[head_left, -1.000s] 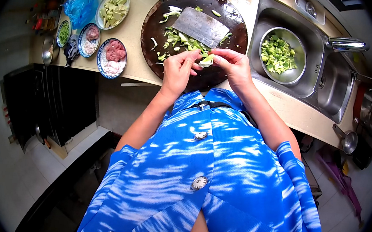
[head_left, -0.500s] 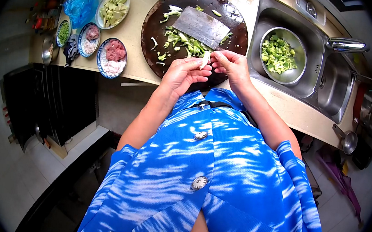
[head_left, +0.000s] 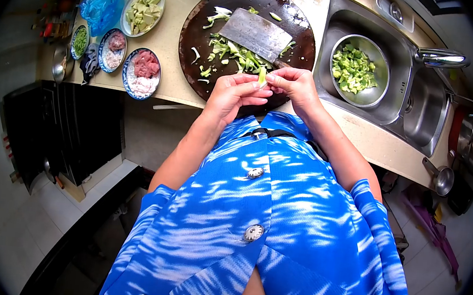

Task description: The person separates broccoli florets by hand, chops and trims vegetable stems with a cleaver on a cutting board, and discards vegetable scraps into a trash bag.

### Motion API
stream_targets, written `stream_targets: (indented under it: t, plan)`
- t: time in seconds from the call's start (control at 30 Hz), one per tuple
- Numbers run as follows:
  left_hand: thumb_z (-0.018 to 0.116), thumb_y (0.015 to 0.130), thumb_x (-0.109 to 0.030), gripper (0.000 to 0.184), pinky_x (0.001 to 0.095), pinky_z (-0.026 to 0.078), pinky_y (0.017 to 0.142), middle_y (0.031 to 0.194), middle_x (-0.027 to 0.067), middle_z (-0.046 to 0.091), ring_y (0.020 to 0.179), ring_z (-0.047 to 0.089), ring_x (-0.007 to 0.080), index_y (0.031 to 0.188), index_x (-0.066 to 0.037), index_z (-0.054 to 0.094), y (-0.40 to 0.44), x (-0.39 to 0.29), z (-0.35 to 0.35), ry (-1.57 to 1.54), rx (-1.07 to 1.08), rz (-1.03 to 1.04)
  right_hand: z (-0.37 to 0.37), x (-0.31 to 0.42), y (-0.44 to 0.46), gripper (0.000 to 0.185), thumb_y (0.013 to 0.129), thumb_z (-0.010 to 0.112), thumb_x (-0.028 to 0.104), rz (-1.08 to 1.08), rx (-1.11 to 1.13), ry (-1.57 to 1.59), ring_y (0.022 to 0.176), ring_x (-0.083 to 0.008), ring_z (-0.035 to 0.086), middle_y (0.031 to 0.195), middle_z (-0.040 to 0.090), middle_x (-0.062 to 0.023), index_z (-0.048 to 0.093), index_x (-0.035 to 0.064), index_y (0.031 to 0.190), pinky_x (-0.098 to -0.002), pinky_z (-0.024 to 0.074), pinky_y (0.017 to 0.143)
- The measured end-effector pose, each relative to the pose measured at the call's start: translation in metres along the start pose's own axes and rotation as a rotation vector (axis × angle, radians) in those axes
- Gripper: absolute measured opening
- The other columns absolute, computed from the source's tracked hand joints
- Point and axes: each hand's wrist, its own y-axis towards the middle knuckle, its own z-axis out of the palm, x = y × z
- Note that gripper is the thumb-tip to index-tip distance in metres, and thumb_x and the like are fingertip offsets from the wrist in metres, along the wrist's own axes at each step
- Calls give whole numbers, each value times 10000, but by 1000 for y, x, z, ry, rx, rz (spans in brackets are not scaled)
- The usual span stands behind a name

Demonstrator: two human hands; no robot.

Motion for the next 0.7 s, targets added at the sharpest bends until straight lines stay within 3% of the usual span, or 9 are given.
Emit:
stream_targets:
  t: [0.07,0.37,0.7]
  plan:
    - [608,862,-62,264,327,589,730,973,202,649,893,674,281,1071,90,553,0,0,0,-9,9,-3,-1,-2,0,160,794,726,141,5,16,-4,628,-71,566,723,654,-37,693,2,867,-195,447,583]
    - [620,856,-84,204,306,595,662,908,181,661,813,688,262,994,61,579,0,4,-2,62,-81,-27,1,-7,2,190,779,733,128,-75,59,-205,601,-91,593,724,676,-74,709,-27,887,-213,478,540]
    - [628,845,-22,96,269,579,643,858,159,673,750,688,214,917,39,607,-1,9,3,206,-139,140,9,2,-2,175,804,692,101,-73,60,-273,617,-94,611,740,678,-78,703,-43,904,-210,502,565]
